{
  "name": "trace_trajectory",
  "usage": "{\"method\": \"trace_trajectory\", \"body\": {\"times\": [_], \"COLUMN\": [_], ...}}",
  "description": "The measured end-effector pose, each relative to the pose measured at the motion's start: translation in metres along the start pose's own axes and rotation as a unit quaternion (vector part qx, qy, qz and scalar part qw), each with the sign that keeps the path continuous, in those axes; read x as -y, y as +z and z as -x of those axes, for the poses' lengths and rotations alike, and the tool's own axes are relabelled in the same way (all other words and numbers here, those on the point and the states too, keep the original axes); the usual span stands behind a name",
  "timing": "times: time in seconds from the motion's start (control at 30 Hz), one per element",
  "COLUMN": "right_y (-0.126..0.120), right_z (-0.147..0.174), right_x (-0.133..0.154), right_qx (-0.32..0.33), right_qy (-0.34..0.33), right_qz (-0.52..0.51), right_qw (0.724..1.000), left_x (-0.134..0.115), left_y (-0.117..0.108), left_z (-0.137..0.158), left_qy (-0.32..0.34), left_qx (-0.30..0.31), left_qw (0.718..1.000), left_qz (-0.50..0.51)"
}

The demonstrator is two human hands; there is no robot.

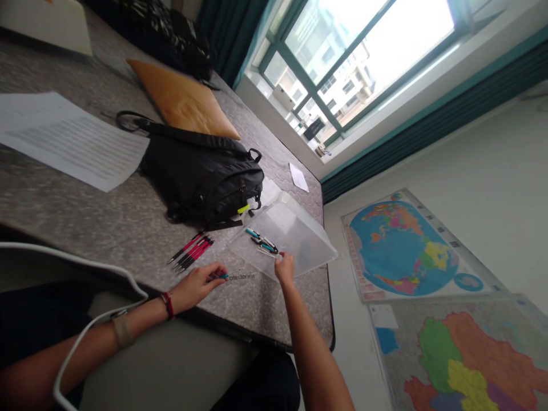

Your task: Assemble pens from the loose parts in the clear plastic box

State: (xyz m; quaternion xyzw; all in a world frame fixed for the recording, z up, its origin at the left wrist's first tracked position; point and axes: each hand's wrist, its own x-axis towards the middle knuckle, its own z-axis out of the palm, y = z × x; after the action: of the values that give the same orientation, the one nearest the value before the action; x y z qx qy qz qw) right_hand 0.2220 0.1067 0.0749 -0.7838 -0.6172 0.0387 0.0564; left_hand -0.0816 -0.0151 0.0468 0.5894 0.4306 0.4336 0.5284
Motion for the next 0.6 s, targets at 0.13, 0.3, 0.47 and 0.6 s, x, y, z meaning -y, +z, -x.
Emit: {"method": "trace_trajectory", "body": {"times": [0.13,0.3,0.47,0.6], "right_y": [0.004,0.019,0.022,0.013], "right_z": [-0.034,-0.050,-0.054,-0.049], "right_x": [0.002,0.005,0.007,0.009], "right_qx": [0.035,0.066,0.076,0.075], "right_qy": [0.042,0.078,0.092,0.088], "right_qz": [0.040,0.068,0.066,0.047], "right_qw": [0.998,0.992,0.991,0.992], "left_x": [-0.001,-0.002,-0.004,-0.004], "left_y": [-0.001,-0.002,-0.005,-0.005], "left_z": [0.000,-0.001,-0.002,-0.002], "left_qy": [-0.002,-0.015,-0.017,-0.015], "left_qx": [0.003,0.000,0.003,0.010], "left_qw": [1.000,1.000,1.000,1.000], "left_qz": [0.002,0.015,0.015,0.006]}}
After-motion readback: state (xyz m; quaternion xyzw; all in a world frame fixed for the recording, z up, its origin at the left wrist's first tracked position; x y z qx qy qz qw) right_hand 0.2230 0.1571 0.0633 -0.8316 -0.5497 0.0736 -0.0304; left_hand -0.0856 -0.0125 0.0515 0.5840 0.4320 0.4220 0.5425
